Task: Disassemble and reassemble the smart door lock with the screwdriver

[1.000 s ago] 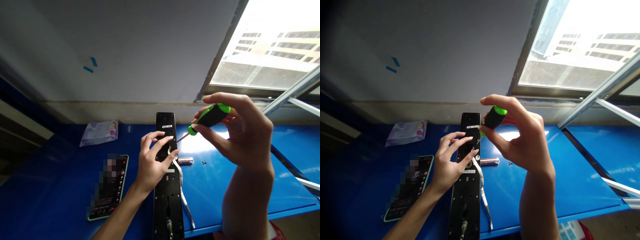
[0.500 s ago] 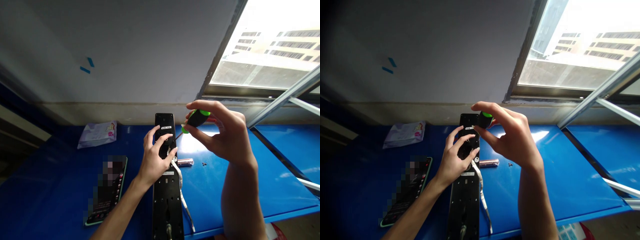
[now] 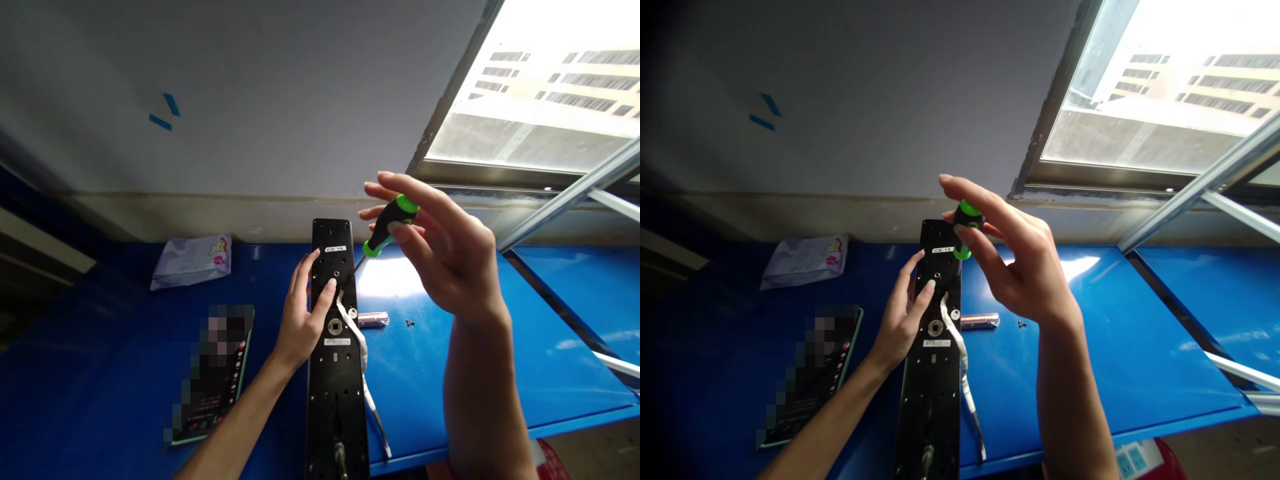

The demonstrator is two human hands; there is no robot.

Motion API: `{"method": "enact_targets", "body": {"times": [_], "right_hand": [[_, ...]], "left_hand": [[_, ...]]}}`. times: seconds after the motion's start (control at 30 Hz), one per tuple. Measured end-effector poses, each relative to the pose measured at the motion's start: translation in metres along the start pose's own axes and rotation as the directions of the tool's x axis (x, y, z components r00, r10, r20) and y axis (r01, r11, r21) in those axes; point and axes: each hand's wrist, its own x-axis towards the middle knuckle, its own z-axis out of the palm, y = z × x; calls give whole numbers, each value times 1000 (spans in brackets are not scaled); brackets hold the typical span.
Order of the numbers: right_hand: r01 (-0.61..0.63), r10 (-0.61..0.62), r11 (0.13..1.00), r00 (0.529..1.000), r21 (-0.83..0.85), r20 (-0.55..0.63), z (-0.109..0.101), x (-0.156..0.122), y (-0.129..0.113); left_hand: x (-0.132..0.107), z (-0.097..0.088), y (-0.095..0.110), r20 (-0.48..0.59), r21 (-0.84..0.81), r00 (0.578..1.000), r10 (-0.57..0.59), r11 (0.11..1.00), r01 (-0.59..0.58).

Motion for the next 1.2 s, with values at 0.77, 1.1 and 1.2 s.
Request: {"method": "enact_targets", "body": {"times": [0.77,1.1,1.2], "right_hand": [[59,-63,998,981,-27,-184,-2,-1,8],[25,-33,998,987,-53,-157,-3,-1,5],[85,-117,985,967,-148,-224,-2,-1,7]], "left_hand": [[-3,4,-2,39,-184,996,-76,980,82],[-3,6,-5,36,-201,996,-83,976,89],[-3,6,-5,40,-204,996,-82,975,89]]}}
